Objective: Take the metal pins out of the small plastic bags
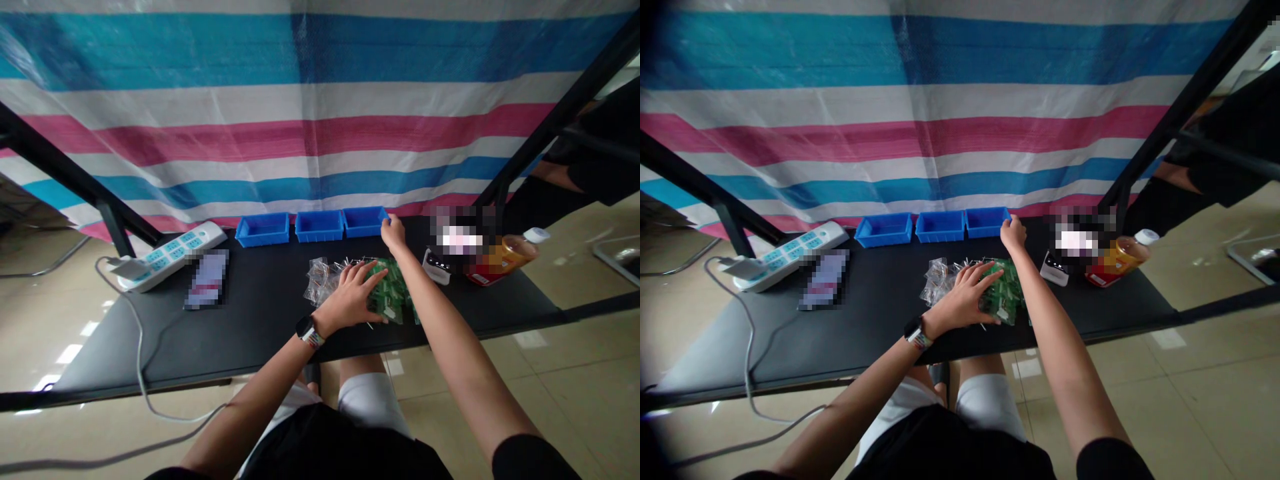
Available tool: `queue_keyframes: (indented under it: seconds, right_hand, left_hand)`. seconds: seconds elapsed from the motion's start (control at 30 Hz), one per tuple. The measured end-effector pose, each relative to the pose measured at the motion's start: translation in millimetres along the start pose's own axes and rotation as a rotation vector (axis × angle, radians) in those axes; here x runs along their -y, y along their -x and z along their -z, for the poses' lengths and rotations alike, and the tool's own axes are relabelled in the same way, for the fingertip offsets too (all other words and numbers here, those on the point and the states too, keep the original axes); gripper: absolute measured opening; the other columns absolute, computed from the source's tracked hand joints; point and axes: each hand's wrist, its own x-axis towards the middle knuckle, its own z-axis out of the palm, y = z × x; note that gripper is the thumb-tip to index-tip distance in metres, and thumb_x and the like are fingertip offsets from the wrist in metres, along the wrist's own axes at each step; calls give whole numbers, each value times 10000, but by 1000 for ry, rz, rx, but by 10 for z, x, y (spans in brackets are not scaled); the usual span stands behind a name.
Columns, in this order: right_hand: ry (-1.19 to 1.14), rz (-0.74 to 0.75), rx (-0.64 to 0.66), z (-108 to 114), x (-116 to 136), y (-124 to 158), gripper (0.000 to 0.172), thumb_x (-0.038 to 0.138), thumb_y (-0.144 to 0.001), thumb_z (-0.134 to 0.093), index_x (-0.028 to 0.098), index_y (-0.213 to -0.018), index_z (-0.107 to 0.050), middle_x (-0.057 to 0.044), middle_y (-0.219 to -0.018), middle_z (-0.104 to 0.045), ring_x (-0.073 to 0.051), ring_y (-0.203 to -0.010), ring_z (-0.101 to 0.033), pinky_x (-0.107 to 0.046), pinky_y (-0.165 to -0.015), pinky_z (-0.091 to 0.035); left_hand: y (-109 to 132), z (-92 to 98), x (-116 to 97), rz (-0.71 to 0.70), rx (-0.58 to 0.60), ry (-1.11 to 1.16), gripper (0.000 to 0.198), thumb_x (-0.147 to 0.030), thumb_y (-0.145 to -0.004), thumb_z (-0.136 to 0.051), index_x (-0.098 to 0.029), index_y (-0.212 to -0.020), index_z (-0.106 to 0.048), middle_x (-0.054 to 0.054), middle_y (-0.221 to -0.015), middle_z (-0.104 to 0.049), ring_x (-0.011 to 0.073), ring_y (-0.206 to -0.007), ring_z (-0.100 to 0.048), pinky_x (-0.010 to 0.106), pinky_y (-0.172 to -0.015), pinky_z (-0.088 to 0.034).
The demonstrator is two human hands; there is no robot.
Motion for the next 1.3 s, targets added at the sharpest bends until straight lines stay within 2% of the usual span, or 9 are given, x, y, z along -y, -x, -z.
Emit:
queue_keyframes:
  seconds: [0.23, 0.37, 0.47, 0.53, 0.6, 0.7, 0.8, 0.97, 1.3]
  right_hand:
    - [-21, 20, -3, -1, -41, 10, 445, 267, -987, -449, 152, -1336, -699, -224, -1376, -740, -378, -1374, -647, -556, -1200, -455]
    - [-21, 31, -5, 12, -66, -3, 447, 266, -981, -449, 140, -1321, -710, -229, -1355, -749, -378, -1348, -665, -536, -1189, -468]
    - [-23, 40, -2, 22, -86, -4, 434, 263, -976, -451, 144, -1289, -728, -221, -1328, -763, -373, -1321, -680, -513, -1171, -488]
    - [-29, 45, -4, 23, -96, 0, 428, 267, -976, -453, 156, -1281, -731, -209, -1325, -766, -366, -1321, -678, -500, -1167, -494]
    - [-35, 44, -9, 18, -100, 5, 430, 267, -976, -453, 159, -1289, -727, -203, -1333, -764, -362, -1328, -672, -501, -1175, -487]
    - [-41, 38, -11, 4, -101, 8, 435, 260, -976, -448, 152, -1297, -722, -210, -1336, -761, -365, -1327, -675, -510, -1182, -478]
    - [-44, 39, -6, -4, -105, 8, 439, 261, -983, -447, 147, -1314, -713, -218, -1356, -752, -366, -1333, -676, -514, -1186, -472]
    - [-40, 48, -3, 0, -109, 26, 462, 263, -982, -441, 128, -1339, -701, -233, -1398, -731, -369, -1339, -674, -523, -1190, -461]
    - [-58, 42, -8, -10, -128, 34, 424, 278, -991, -468, 160, -1321, -706, -203, -1344, -760, -352, -1308, -687, -502, -1164, -486]
  left_hand:
    - [34, 55, -59, -64, 19, -18, 1234, -874, -672, -842, -250, -1669, -467, 201, -1752, -376, 516, -1635, -274, 736, -1338, -158]
    - [55, 235, -38, -62, -66, -5, 872, -788, -924, -678, -294, -1623, -510, 138, -1739, -425, 417, -1637, -324, 663, -1357, -196]
    - [67, 474, 217, 34, -282, -68, 526, -497, -1080, -569, -261, -1549, -566, 134, -1672, -506, 348, -1598, -401, 592, -1333, -296]
    - [88, 625, 497, 189, -463, -176, 475, -368, -1065, -559, -228, -1518, -585, 153, -1652, -514, 370, -1616, -355, 619, -1320, -297]
    - [130, 736, 807, 351, -539, -274, 560, -330, -1033, -573, -188, -1573, -530, 182, -1697, -453, 413, -1651, -272, 652, -1316, -272]
    - [208, 808, 1196, 477, -482, -327, 689, -382, -1019, -573, -153, -1654, -438, 203, -1737, -405, 473, -1654, -235, 681, -1305, -254]
    - [264, 803, 1391, 483, -422, -344, 647, -364, -1044, -502, -171, -1659, -447, 178, -1706, -470, 439, -1625, -322, 656, -1327, -214]
    - [291, 778, 1393, 452, -450, -350, 593, -274, -1026, -485, -198, -1613, -509, 141, -1664, -537, 377, -1556, -438, 605, -1329, -244]
    - [302, 772, 1366, 393, -469, -306, 585, -276, -1014, -513, -166, -1588, -539, 155, -1629, -586, 358, -1469, -526, 607, -1304, -303]
